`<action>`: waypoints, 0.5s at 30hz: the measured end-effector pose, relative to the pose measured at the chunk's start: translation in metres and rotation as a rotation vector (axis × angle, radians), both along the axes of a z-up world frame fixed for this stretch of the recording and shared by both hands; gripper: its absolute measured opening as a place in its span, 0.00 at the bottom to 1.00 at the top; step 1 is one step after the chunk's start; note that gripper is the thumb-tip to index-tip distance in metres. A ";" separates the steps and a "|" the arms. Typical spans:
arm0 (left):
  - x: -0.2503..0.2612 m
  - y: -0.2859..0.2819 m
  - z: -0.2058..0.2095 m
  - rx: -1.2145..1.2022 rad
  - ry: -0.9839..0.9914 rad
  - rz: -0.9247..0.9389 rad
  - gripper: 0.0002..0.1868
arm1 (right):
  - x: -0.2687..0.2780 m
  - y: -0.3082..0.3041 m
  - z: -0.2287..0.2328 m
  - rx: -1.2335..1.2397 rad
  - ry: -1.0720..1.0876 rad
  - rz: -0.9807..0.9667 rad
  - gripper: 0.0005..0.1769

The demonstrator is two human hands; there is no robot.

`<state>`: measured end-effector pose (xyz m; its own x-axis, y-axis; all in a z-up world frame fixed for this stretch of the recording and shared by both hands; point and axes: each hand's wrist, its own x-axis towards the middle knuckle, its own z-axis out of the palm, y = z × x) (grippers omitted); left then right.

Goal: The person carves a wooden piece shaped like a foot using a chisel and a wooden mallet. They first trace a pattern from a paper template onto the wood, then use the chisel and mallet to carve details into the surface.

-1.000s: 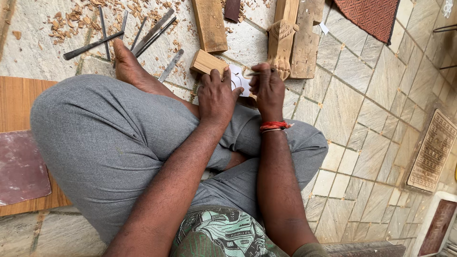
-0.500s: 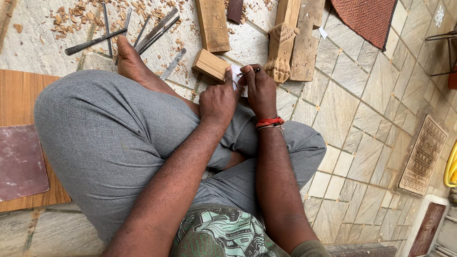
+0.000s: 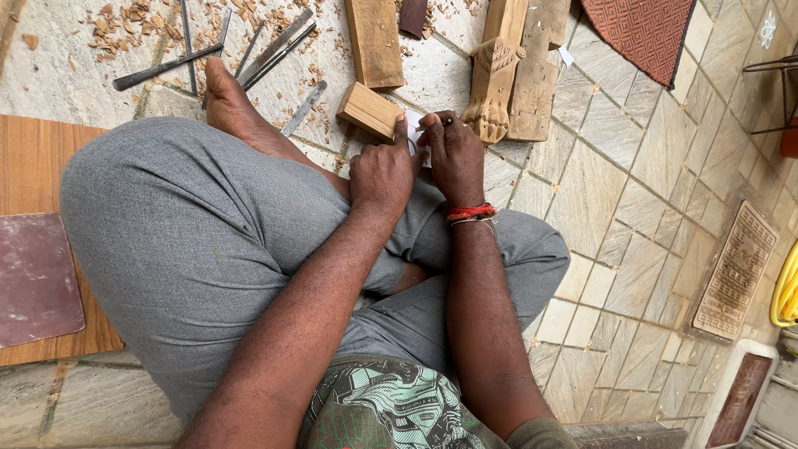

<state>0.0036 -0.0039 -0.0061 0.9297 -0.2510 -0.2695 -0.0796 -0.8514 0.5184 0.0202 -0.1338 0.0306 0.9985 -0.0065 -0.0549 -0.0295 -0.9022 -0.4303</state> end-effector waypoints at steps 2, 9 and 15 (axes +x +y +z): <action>0.001 0.000 0.002 0.004 0.062 -0.029 0.46 | 0.000 -0.005 0.000 0.247 -0.075 -0.076 0.22; 0.001 0.000 0.001 -0.037 0.085 -0.013 0.52 | -0.015 -0.025 0.008 0.373 0.100 -0.193 0.19; 0.000 -0.001 0.000 -0.073 0.066 0.015 0.51 | -0.014 -0.018 0.005 0.355 0.037 -0.176 0.19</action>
